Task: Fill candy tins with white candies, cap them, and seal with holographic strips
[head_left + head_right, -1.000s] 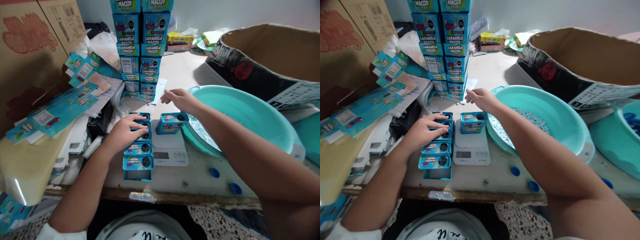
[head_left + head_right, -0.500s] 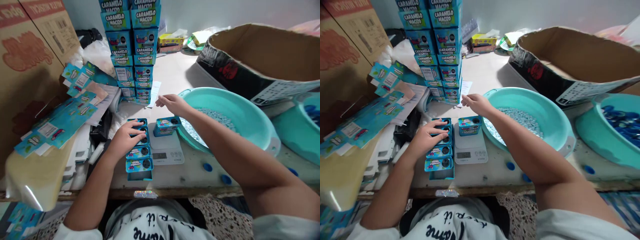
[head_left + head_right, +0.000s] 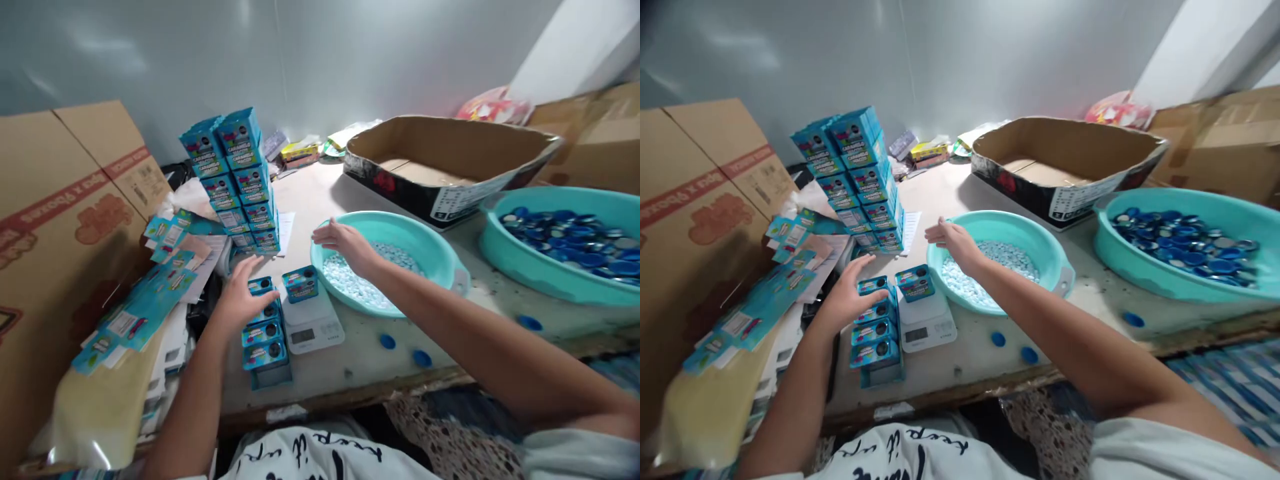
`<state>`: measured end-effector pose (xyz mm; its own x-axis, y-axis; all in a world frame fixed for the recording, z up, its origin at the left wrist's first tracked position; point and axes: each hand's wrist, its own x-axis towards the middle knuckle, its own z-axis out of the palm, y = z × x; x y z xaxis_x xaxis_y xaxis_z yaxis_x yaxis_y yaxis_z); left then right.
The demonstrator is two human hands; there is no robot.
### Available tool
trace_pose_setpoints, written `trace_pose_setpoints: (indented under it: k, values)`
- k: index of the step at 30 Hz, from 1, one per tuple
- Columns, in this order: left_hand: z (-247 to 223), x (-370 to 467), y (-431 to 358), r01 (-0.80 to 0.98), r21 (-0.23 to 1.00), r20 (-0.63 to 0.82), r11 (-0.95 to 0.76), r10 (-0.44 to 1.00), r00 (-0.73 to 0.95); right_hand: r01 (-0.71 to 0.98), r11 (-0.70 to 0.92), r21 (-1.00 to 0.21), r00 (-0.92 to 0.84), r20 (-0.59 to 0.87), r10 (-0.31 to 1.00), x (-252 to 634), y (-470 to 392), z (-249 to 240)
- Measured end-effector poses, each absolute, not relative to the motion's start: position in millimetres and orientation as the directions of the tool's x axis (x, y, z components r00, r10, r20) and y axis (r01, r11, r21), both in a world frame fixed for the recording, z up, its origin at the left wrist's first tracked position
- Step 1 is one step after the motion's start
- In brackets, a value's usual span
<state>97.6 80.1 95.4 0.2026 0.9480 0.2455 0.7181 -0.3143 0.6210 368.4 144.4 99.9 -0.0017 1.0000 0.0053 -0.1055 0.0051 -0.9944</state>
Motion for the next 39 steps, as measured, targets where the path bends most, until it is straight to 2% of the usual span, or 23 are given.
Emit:
trace_pose_setpoints:
  k: [2, 4, 7, 10, 12, 14, 16, 18, 22, 27, 30, 36, 39]
  values:
    - [101.8, 122.6, 89.2, 0.774, 0.527, 0.163, -0.350, 0.936, 0.312, -0.236, -0.128, -0.963, 0.087, -0.152, 0.985, 390.0, 132.3, 95.2]
    - [102.9, 146.8, 99.1, 0.817, 0.447, 0.032, -0.363, 0.920, 0.391, -0.390, -0.269, -0.881, 0.139, -0.345, 0.928, 405.9, 127.1, 88.1]
    - [104.0, 166.4, 108.8, 0.828, 0.422, -0.053, -0.369, 0.902, 0.429, -0.509, -0.361, -0.781, 0.143, -0.490, 0.860, 416.5, 127.7, 80.9]
    - [115.4, 166.5, 110.6, 0.824, 0.447, 0.037, -0.349, 0.927, 0.373, -0.524, -0.349, -0.777, 0.128, -0.477, 0.870, 415.3, 129.2, 80.8]
    - [128.0, 165.9, 110.5, 0.800, 0.468, 0.175, -0.375, 0.927, 0.332, -0.544, -0.358, -0.759, 0.092, -0.477, 0.874, 412.4, 128.5, 82.6]
    - [139.6, 171.9, 112.2, 0.753, 0.445, 0.338, -0.485, 0.869, 0.360, -0.561, -0.380, -0.735, 0.051, -0.489, 0.871, 410.0, 126.8, 83.7]
    - [146.1, 185.8, 116.0, 0.701, 0.338, 0.458, -0.628, 0.761, 0.460, -0.592, -0.401, -0.700, 0.007, -0.501, 0.865, 408.3, 124.8, 83.5]
    - [146.0, 204.7, 121.0, 0.682, 0.167, 0.487, -0.712, 0.661, 0.570, -0.630, -0.418, -0.655, -0.041, -0.509, 0.860, 406.9, 123.0, 82.7]
    - [135.9, 237.5, 131.5, 0.622, -0.157, 0.383, -0.767, 0.533, 0.754, -0.673, -0.424, -0.606, -0.097, -0.496, 0.863, 404.4, 120.3, 84.1]
    - [133.1, 249.4, 142.8, 0.486, -0.374, 0.288, -0.790, 0.400, 0.870, -0.707, -0.408, -0.578, -0.156, -0.435, 0.887, 404.6, 118.7, 92.6]
    - [136.6, 249.7, 145.8, 0.438, -0.392, 0.214, -0.809, 0.383, 0.899, -0.734, -0.375, -0.567, -0.156, -0.396, 0.905, 405.0, 120.1, 95.9]
    - [137.3, 249.0, 145.5, 0.515, -0.169, 0.278, -0.840, 0.461, 0.843, -0.740, -0.354, -0.571, -0.136, -0.388, 0.911, 406.0, 123.6, 96.0]
    - [136.6, 248.4, 146.5, 0.551, -0.152, 0.296, -0.820, 0.494, 0.817, -0.741, -0.350, -0.573, -0.133, -0.386, 0.913, 407.3, 123.7, 95.3]
